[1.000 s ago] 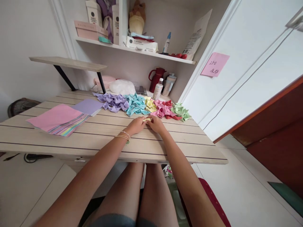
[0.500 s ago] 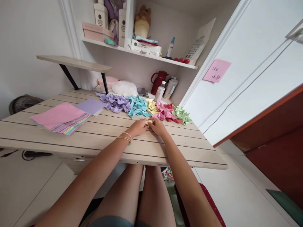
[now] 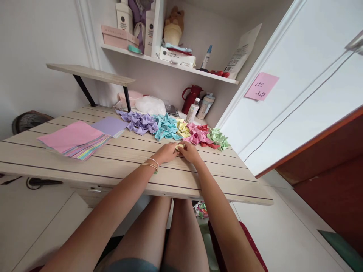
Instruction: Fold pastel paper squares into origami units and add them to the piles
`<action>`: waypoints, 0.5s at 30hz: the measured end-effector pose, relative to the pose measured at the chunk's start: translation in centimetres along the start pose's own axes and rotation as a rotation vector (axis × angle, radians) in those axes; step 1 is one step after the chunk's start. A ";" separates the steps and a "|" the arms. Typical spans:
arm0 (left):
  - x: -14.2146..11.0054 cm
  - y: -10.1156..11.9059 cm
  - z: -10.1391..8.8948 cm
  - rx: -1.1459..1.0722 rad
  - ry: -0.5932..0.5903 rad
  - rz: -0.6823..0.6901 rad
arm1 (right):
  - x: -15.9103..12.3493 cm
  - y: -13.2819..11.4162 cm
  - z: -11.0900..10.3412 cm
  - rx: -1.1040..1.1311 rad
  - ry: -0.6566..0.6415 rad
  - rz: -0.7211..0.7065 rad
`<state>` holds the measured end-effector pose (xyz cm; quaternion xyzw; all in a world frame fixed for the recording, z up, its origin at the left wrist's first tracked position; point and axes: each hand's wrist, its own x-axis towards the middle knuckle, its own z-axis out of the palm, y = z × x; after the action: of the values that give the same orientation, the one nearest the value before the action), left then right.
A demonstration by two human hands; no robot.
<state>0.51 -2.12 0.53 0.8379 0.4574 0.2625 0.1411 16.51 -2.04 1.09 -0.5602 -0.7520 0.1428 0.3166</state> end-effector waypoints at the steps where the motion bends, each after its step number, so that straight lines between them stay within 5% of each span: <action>1: 0.0 0.1 -0.1 0.008 -0.007 -0.001 | 0.0 0.0 0.0 -0.003 0.000 0.002; 15: -0.3 0.5 -0.2 0.040 -0.002 0.012 | 0.1 0.4 0.2 -0.016 0.016 -0.004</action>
<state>0.65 -2.64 0.81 0.8434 0.4574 0.2535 0.1232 16.68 -1.76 0.72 -0.5623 -0.7518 0.1315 0.3183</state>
